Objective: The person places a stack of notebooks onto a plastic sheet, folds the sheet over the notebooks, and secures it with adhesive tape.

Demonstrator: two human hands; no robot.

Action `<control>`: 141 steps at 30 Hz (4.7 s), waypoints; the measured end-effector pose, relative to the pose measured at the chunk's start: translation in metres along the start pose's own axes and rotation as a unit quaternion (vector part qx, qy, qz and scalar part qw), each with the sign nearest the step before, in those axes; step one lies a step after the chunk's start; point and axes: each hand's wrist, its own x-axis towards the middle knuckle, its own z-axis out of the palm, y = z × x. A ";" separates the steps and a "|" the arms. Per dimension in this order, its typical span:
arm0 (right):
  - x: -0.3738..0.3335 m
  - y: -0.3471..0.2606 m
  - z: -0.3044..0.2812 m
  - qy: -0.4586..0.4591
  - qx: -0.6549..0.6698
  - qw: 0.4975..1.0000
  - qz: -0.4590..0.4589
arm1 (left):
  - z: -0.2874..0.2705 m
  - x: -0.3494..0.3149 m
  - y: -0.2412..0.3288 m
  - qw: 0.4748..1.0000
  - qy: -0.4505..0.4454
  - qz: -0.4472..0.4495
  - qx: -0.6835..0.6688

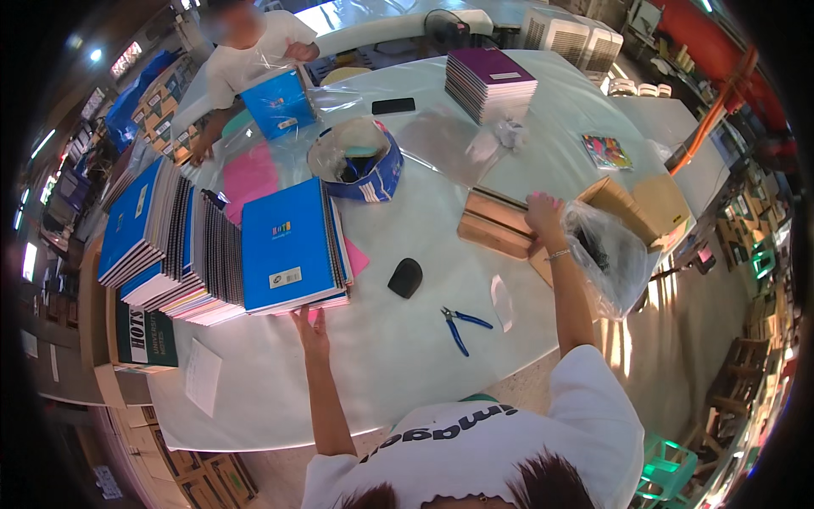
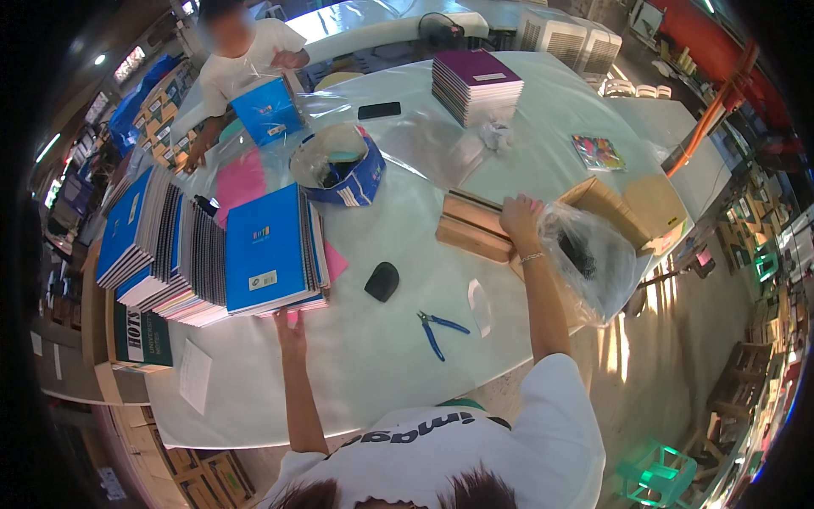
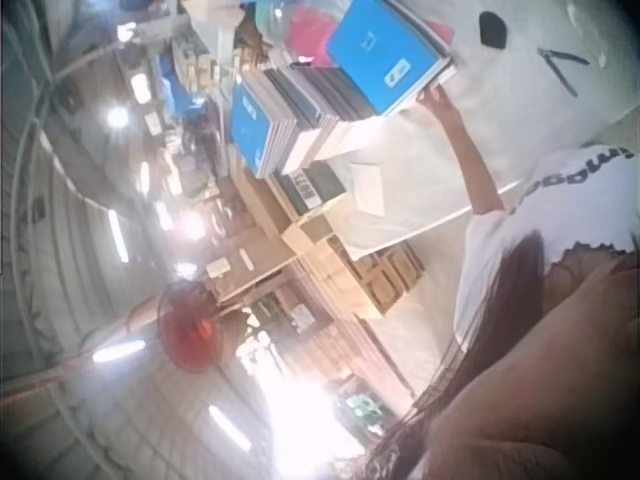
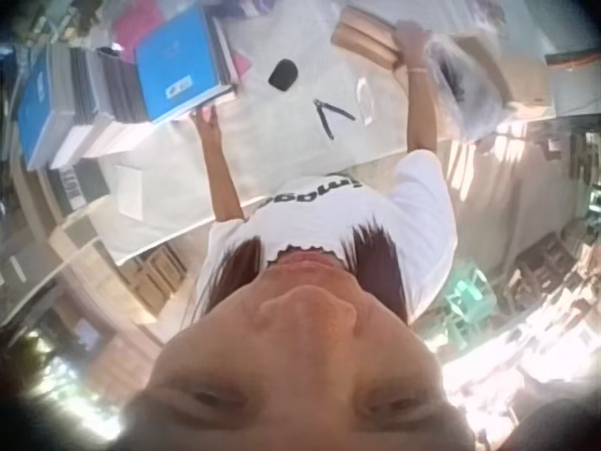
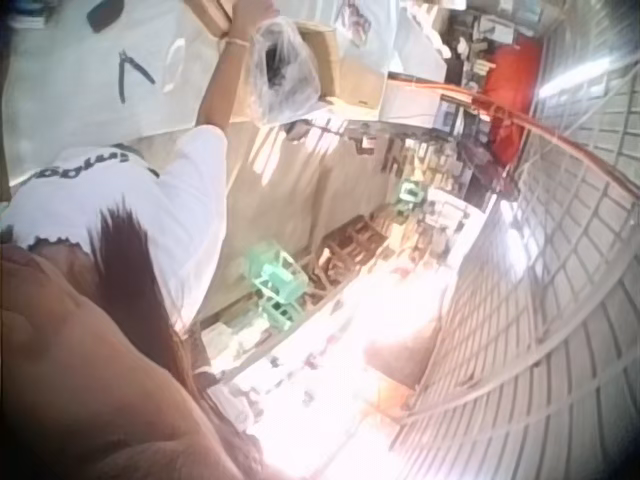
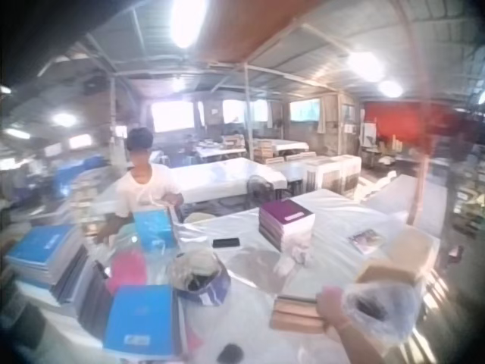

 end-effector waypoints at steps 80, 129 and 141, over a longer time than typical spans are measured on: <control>-0.334 -0.293 -0.079 -0.214 0.704 0.653 -0.182 | -0.204 -0.116 0.368 0.789 0.134 0.336 0.497; -0.406 -0.294 0.061 -0.391 0.752 0.527 -0.056 | -0.137 -0.179 0.021 0.933 -0.247 -0.236 0.113; -0.399 -0.310 0.087 -0.262 0.765 0.587 -0.049 | -0.140 -0.194 0.018 0.938 -0.241 -0.202 0.144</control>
